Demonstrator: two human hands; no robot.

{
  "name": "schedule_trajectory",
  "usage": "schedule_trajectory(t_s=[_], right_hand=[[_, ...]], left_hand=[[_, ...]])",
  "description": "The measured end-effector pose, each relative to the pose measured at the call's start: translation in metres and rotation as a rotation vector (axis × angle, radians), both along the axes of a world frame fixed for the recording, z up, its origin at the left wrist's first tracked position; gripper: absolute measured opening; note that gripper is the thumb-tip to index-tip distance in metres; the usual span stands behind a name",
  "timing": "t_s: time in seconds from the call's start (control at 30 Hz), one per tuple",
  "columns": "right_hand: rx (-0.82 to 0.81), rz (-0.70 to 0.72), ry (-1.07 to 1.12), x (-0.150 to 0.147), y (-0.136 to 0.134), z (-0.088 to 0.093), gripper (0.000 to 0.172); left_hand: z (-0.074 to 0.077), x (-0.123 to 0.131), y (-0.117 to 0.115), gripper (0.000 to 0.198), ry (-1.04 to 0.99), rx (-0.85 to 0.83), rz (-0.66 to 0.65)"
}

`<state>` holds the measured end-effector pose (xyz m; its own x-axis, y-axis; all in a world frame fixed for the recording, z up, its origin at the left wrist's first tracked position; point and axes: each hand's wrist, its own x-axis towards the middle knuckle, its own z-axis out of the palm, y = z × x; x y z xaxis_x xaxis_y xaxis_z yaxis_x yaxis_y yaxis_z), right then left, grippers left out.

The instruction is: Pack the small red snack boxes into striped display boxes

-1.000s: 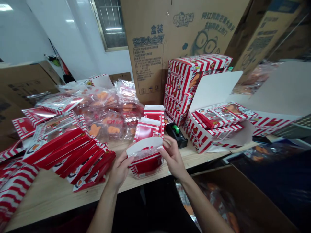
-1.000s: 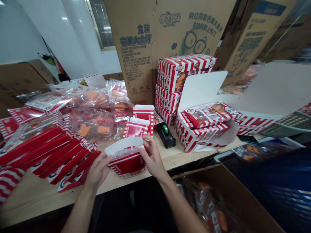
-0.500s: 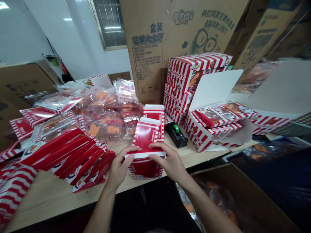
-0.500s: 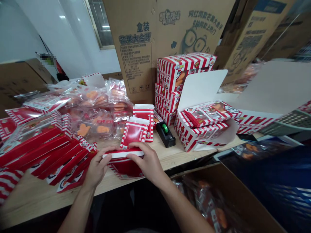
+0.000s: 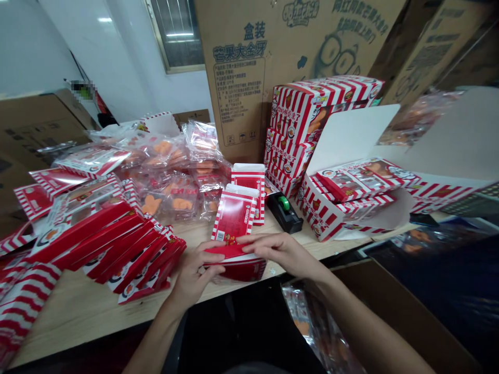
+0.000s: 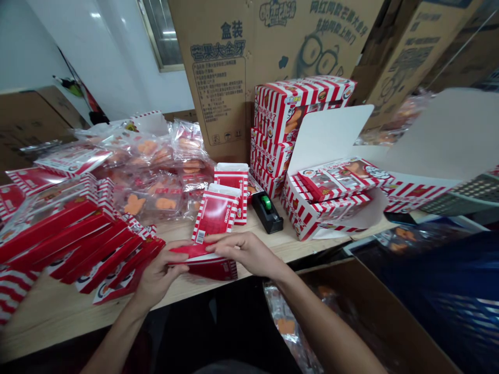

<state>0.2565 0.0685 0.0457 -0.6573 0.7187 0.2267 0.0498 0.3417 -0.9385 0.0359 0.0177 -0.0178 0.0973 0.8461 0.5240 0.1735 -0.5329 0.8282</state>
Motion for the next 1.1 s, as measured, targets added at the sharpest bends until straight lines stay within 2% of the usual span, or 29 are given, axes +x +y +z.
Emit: schedule_trajectory(t_s=[0.07, 0.13, 0.23, 0.3, 0.43, 0.57, 0.73, 0.87, 0.9, 0.93, 1.03, 1.1], right_hand=[[0.006, -0.006, -0.007, -0.001, 0.000, -0.001, 0.017], [0.112, 0.016, 0.001, -0.001, -0.002, -0.004, 0.019], [0.284, 0.012, -0.045, 0.001, -0.008, -0.006, 0.035], [0.255, -0.009, -0.076, 0.003, -0.011, -0.003, 0.029], [0.059, -0.070, -0.017, 0.000, -0.012, 0.000, 0.016], [0.113, -0.121, 0.144, -0.003, -0.008, -0.012, 0.001], [0.224, -0.056, 0.093, 0.002, -0.018, -0.019, 0.014], [0.119, -0.066, 0.083, 0.015, -0.016, -0.021, 0.016], [0.102, -0.143, 0.096, 0.022, -0.009, -0.025, 0.019], [0.103, -0.290, 0.095, 0.031, 0.002, -0.031, 0.022], [0.151, -0.948, -0.017, 0.064, 0.045, -0.058, 0.023], [0.081, -1.094, -0.068, 0.085, 0.073, -0.077, 0.019]], left_hand=[[-0.007, 0.006, -0.001, 0.011, -0.024, 0.011, 0.060], [-0.011, 0.012, -0.002, 0.010, -0.037, 0.026, 0.107], [-0.011, 0.017, -0.002, 0.012, -0.043, 0.039, 0.135], [-0.008, 0.018, -0.002, 0.011, -0.052, 0.023, 0.127], [-0.006, 0.019, -0.001, 0.012, -0.053, -0.006, 0.136], [-0.009, 0.019, 0.001, 0.007, -0.060, 0.005, 0.181], [-0.011, 0.017, 0.002, 0.001, -0.043, -0.002, 0.198], [-0.013, 0.017, -0.001, 0.002, -0.017, -0.014, 0.210], [-0.014, 0.018, -0.001, 0.003, -0.012, -0.018, 0.236], [-0.014, 0.019, -0.002, 0.005, -0.006, -0.019, 0.267], [-0.013, 0.023, -0.001, 0.007, 0.000, 0.012, 0.349], [-0.010, 0.023, 0.001, 0.007, 0.030, 0.023, 0.350]])
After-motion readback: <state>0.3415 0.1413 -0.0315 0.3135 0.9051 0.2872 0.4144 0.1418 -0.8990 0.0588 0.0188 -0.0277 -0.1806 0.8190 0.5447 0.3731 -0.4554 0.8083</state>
